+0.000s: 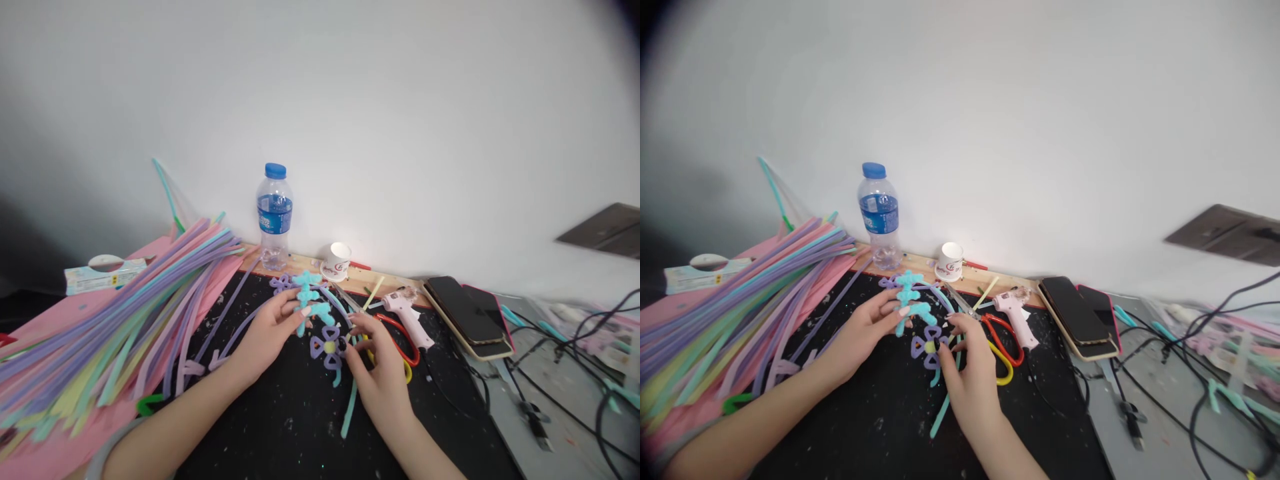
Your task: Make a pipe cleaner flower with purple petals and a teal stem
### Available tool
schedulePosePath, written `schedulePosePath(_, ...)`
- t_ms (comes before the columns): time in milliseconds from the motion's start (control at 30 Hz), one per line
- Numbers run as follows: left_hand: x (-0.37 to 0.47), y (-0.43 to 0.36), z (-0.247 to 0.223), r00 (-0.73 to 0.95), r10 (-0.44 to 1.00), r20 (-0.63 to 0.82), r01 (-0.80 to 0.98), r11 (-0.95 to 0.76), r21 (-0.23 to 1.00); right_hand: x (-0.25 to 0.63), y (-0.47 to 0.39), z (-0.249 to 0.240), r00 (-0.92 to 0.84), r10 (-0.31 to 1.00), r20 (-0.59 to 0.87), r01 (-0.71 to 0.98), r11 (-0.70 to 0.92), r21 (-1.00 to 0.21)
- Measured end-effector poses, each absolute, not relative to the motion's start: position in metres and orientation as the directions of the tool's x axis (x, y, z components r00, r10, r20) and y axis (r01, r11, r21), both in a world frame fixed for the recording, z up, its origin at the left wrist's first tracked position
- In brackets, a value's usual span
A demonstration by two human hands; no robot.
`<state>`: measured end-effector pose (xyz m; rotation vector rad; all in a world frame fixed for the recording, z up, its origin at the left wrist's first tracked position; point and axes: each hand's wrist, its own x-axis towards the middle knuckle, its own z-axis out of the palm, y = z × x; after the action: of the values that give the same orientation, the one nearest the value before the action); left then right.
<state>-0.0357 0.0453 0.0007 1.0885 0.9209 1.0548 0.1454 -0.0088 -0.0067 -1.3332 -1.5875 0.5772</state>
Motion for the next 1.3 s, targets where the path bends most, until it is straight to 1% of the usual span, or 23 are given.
schedulePosePath(67,-0.033,0.042,0.001,0.383,0.923,-0.037,-0.208,0.125,0.970,0.146,-0.011,-0.004,0.025,0.908,0.418,0.555,0.335,-0.761)
schedulePosePath(133,-0.031,0.037,0.001,0.492,0.870,-0.025,-0.213,0.148,0.966,0.147,-0.013,-0.002,0.003,0.914,0.406,0.609,0.320,-0.725)
schedulePosePath(200,-0.029,0.033,0.000,0.546,0.837,-0.033,-0.219,0.180,0.959,0.147,-0.013,-0.001,-0.015,0.922,0.386,0.638,0.306,-0.706)
schedulePosePath(267,-0.028,0.030,0.000,0.565,0.824,-0.041,-0.223,0.200,0.954,0.148,-0.013,-0.001,-0.035,0.926,0.375,0.645,0.308,-0.700)
schedulePosePath(467,-0.028,0.030,0.001,0.571,0.820,-0.048,-0.199,0.195,0.960,0.149,-0.011,0.000,-0.086,0.953,0.290,0.626,0.278,-0.729)
schedulePosePath(700,-0.028,0.031,0.001,0.558,0.828,-0.057,-0.206,0.205,0.957,0.146,-0.013,0.004,-0.194,0.949,0.247,0.567,0.314,-0.762)
schedulePosePath(900,-0.029,0.031,-0.002,0.518,0.854,-0.038,-0.157,0.138,0.978,0.146,-0.013,0.003,-0.185,0.951,0.246,0.525,0.307,-0.794)
schedulePosePath(1133,-0.029,0.030,-0.004,0.488,0.870,-0.067,-0.150,0.160,0.976,0.145,-0.011,0.002,-0.159,0.971,0.180,0.443,0.233,-0.866)
schedulePosePath(1300,-0.027,0.030,-0.001,0.475,0.875,-0.090,-0.144,0.178,0.973,0.146,-0.010,0.002,-0.155,0.973,0.169,0.370,0.216,-0.904)
